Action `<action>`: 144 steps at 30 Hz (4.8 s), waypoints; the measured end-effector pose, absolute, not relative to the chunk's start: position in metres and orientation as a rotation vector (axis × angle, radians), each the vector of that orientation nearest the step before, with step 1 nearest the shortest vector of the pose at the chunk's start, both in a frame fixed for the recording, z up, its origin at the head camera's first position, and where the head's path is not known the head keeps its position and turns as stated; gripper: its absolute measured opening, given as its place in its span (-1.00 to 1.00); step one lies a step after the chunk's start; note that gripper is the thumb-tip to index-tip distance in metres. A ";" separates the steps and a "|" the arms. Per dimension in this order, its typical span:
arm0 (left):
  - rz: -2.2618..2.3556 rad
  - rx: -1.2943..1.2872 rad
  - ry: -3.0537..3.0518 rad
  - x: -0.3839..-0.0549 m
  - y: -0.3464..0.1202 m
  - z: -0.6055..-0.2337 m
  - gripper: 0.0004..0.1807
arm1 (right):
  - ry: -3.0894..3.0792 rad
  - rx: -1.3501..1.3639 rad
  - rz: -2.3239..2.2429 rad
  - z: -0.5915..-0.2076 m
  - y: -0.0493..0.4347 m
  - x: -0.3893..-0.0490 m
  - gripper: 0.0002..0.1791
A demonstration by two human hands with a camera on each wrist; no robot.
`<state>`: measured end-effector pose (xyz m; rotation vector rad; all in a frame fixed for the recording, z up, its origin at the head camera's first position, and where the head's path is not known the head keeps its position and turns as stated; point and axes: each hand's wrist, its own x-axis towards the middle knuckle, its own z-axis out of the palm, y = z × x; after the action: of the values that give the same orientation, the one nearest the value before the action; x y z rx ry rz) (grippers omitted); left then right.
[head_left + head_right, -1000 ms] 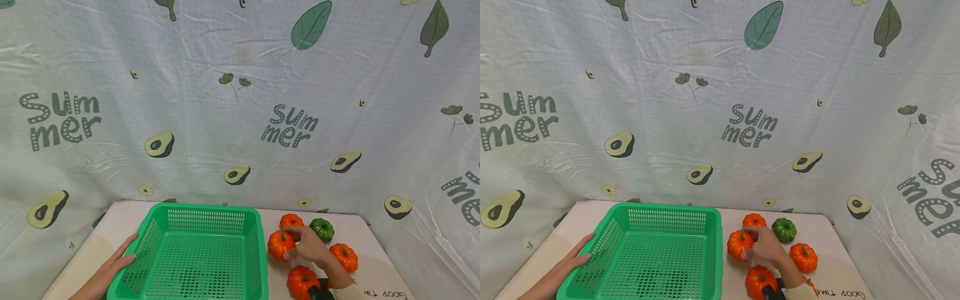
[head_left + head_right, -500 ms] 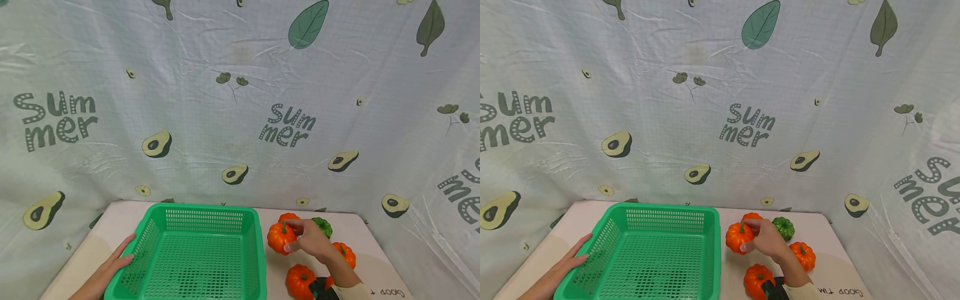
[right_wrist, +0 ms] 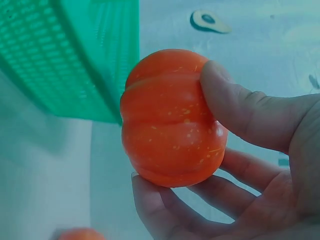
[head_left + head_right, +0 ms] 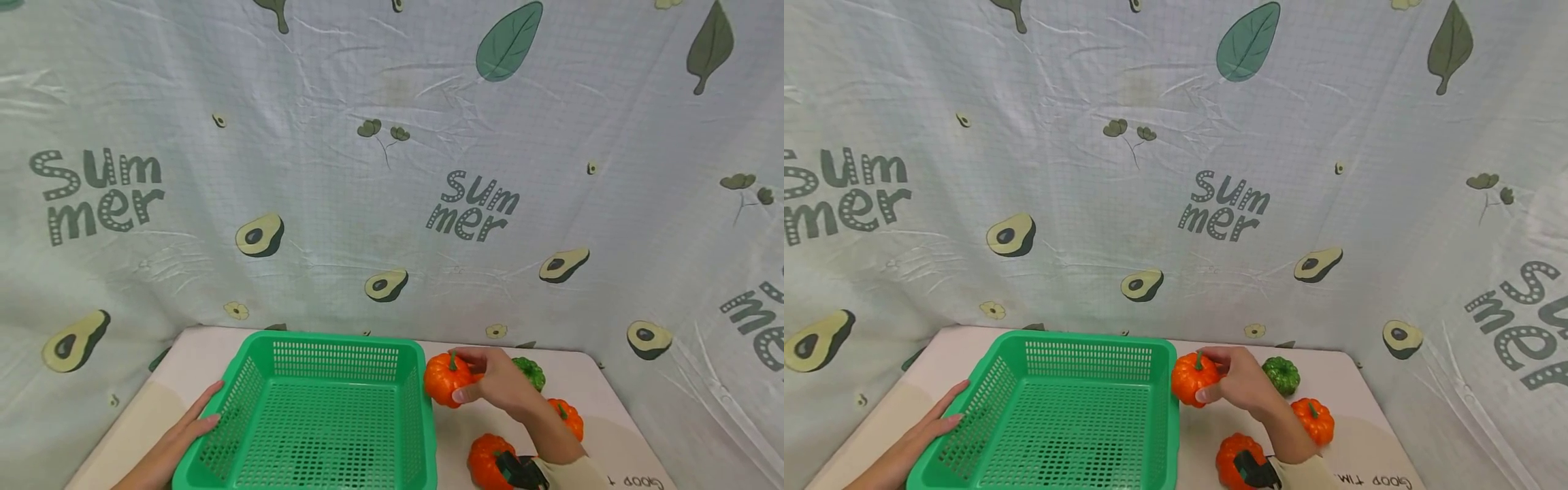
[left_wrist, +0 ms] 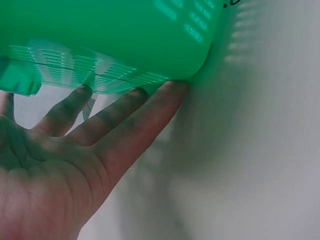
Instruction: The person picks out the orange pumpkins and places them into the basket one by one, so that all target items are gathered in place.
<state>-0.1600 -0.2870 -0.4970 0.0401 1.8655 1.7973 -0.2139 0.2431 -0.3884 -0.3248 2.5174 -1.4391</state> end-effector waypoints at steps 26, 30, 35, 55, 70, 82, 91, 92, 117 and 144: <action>1.817 0.061 1.795 -0.160 -0.290 -0.498 -0.18 | 2.436 -0.390 -1.467 -0.381 0.178 -0.226 -0.19; 1.827 0.079 1.772 -0.160 -0.291 -0.498 -0.18 | 2.438 -0.410 -1.464 -0.382 0.169 -0.228 -0.19; 1.824 0.059 1.790 -0.161 -0.289 -0.497 -0.18 | 2.431 -0.437 -1.458 -0.383 0.157 -0.230 -0.20; 1.826 0.051 1.781 -0.159 -0.291 -0.498 -0.17 | 2.408 -0.476 -1.463 -0.392 0.112 -0.234 -0.23; 1.840 0.040 1.782 -0.158 -0.289 -0.497 -0.18 | 2.422 -0.484 -1.502 -0.396 0.088 -0.232 -0.26; 1.840 0.042 1.816 -0.158 -0.286 -0.496 -0.19 | 2.396 -0.468 -1.572 -0.405 0.070 -0.233 -0.34; 1.817 -0.007 1.837 -0.159 -0.286 -0.494 -0.18 | 2.415 -0.454 -1.595 -0.412 0.057 -0.233 -0.34; 1.814 -0.014 1.848 -0.158 -0.286 -0.494 -0.18 | 2.411 -0.448 -1.598 -0.413 0.055 -0.233 -0.33; 1.874 0.086 1.780 -0.154 -0.286 -0.498 -0.20 | 2.415 -0.394 -1.623 -0.430 0.017 -0.241 -0.34; 1.868 0.084 1.820 -0.155 -0.284 -0.499 -0.20 | 2.426 -0.284 -1.587 -0.451 -0.017 -0.249 -0.37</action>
<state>-0.1545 -0.2839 -0.4986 0.0839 1.8201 1.8676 -0.2492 -0.0166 -0.4505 -0.2838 2.4257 -1.5867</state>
